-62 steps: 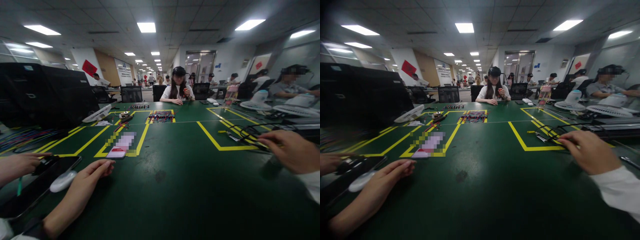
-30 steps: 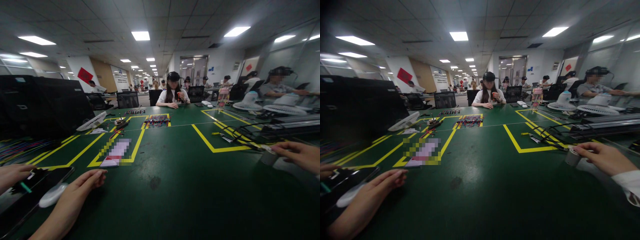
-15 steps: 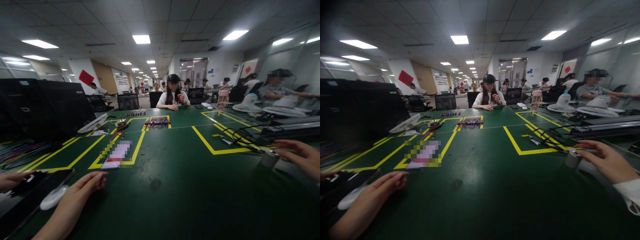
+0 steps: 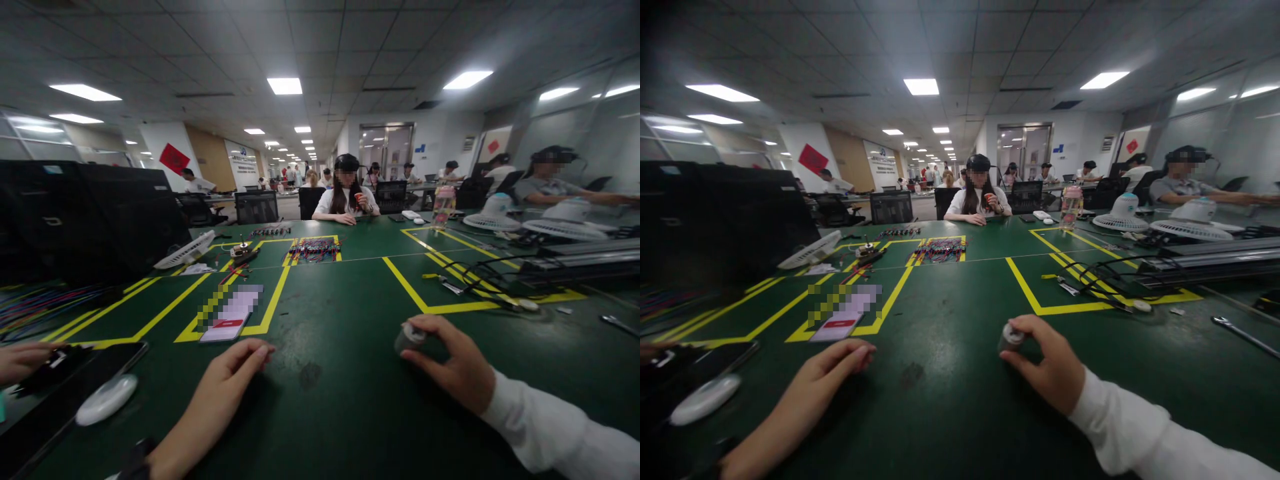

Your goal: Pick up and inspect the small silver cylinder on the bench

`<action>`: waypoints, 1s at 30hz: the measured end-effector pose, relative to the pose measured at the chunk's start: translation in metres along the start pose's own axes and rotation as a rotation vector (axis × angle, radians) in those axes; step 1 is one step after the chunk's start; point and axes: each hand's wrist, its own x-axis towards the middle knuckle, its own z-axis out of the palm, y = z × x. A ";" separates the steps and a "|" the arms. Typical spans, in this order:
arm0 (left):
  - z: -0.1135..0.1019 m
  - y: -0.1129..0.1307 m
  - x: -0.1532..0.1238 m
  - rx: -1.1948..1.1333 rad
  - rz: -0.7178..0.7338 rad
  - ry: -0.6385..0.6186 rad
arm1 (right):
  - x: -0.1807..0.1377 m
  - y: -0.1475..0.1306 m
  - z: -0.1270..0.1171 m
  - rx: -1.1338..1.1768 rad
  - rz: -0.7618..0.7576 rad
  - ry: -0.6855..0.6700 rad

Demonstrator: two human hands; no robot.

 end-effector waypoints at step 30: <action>0.072 0.074 0.022 0.033 0.374 -0.100 | 0.037 -0.059 0.057 0.470 0.334 -0.492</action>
